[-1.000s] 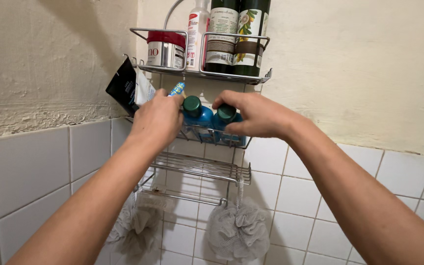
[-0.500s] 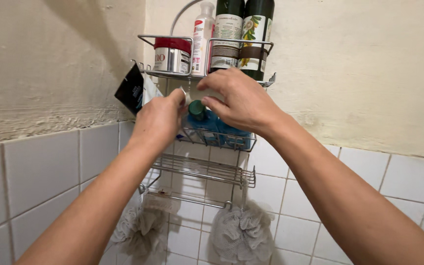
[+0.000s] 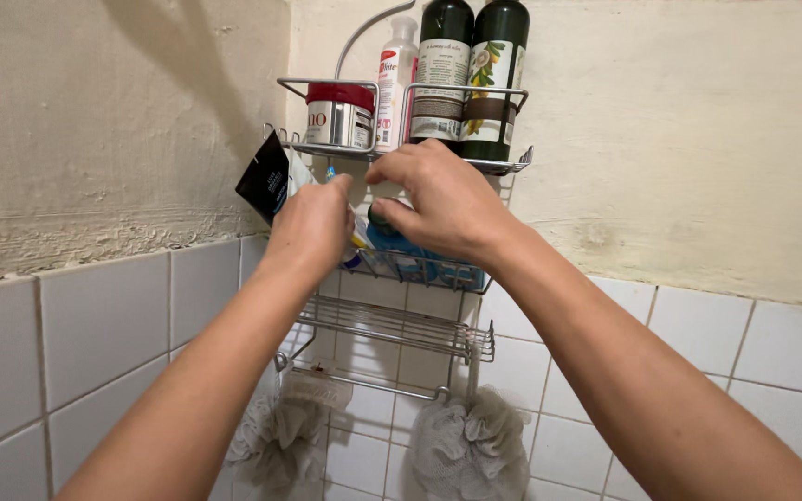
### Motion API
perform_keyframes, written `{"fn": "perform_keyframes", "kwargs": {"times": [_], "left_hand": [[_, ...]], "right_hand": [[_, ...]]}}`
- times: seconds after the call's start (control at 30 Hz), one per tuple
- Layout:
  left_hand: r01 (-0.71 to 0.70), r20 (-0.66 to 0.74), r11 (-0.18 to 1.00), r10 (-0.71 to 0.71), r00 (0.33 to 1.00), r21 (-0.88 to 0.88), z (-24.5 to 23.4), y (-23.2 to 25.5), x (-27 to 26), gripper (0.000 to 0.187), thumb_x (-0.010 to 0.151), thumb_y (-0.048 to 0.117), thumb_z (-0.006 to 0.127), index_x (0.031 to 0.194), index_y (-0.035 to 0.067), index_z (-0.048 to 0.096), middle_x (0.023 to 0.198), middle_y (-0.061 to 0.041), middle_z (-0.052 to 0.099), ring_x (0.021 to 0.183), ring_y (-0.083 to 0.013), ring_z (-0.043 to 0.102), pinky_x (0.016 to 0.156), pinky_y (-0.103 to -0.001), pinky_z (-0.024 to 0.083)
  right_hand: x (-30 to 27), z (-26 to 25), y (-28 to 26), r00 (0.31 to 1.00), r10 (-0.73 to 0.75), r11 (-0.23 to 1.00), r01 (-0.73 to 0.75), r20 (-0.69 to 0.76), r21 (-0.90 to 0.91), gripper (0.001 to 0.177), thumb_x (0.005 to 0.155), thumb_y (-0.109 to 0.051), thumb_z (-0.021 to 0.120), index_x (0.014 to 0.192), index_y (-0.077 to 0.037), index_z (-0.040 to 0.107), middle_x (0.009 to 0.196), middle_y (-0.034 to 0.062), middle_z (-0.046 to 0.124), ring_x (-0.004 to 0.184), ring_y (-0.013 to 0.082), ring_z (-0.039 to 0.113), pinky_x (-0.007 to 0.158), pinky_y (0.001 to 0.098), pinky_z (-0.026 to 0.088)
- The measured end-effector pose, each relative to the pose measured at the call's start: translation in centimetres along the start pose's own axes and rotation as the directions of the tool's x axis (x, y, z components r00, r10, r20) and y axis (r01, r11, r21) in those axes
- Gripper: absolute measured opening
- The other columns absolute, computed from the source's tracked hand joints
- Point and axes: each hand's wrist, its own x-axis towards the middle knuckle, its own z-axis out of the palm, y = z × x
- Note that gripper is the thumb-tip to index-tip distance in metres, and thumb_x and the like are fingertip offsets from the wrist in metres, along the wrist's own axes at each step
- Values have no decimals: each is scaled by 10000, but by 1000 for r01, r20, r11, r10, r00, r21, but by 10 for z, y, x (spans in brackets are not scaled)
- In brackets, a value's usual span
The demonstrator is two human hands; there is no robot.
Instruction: The person organizes various toiletries and bathroom items from a toilet tank lid onto a wall-mounted metal shower caddy. They place bottles, tubes, and containers onto the shelves, then wipe the tank lid with a cloth and hang the cloth on a hook.
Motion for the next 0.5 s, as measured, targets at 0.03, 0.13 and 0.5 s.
{"fn": "perform_keyframes", "kwargs": {"times": [0.03, 0.13, 0.5], "left_hand": [[-20, -1, 1000, 20, 1000, 6, 0, -1, 0, 268, 894, 85, 630, 1161, 74, 644, 895, -266, 709, 904, -454, 692, 798, -554, 543], [-189, -100, 982, 185, 978, -31, -2, -6, 0, 243, 885, 44, 606, 1118, 72, 669, 919, -212, 723, 906, -435, 697, 781, -546, 543], [-63, -7, 990, 63, 998, -129, -3, -6, -12, 359, 987, 194, 589, 1342, 143, 574, 826, -244, 711, 831, -435, 708, 739, -546, 542]], "right_hand": [[0, 0, 0, 1000, -17, 1000, 17, -6, 8, 270, 863, -221, 739, 1077, -56, 734, 1057, 125, 738, 1081, 345, 626, 936, 455, 493], [0, 0, 0, 999, -38, 999, 38, -8, -29, 259, 878, -219, 735, 1085, -64, 736, 1088, 124, 736, 1088, 344, 625, 954, 458, 492], [-2, -3, -3, 1000, -3, 1000, 3, 0, -12, 276, 865, -220, 736, 1097, -70, 734, 1093, 119, 734, 1093, 334, 625, 954, 449, 490]]}}
